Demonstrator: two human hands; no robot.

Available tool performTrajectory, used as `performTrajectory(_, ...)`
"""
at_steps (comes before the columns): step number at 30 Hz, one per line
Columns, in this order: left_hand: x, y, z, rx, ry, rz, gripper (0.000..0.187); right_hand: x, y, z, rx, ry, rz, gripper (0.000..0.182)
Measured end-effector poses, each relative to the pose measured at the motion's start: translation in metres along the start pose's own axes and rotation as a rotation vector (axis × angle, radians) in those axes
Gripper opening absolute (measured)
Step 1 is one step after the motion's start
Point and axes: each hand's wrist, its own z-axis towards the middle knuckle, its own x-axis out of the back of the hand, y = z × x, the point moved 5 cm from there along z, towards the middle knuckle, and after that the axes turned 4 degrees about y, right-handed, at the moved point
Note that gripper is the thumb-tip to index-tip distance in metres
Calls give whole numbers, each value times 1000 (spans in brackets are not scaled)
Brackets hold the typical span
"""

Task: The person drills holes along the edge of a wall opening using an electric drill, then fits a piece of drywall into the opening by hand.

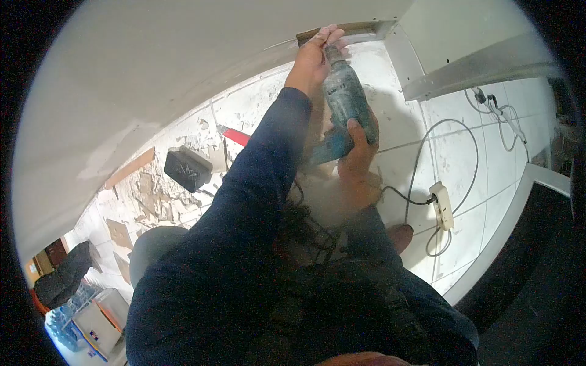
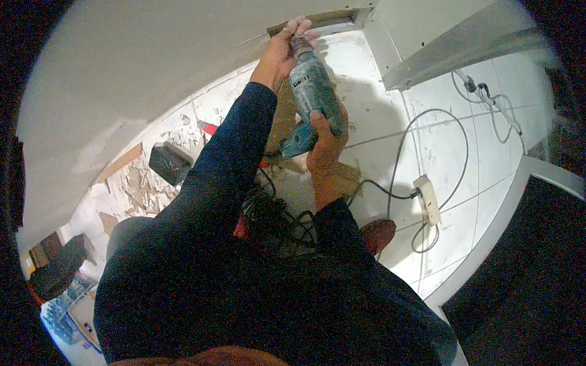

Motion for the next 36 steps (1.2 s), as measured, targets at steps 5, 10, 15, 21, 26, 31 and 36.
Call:
performTrajectory(5,-4,-2,0,-40,62,141,40,1,-2,3,-80,-2,-11,51)
performTrajectory(10,1,-4,9,-35,16,108,43,-3,-7,9,9,-14,-107,51)
performTrajectory(15,-3,-4,5,-23,29,124,45,-2,-6,9,14,-4,-100,50)
performTrajectory(21,-7,-10,11,4,-27,92,44,0,-9,10,22,23,-83,50)
performTrajectory(26,-14,-8,8,-17,29,126,43,-5,-14,12,4,13,-69,49)
performTrajectory(31,-4,-9,9,33,53,91,38,-2,-13,11,-27,35,-90,46)
performTrajectory(36,28,-10,8,82,380,320,27,-4,-16,11,-26,36,-71,46)
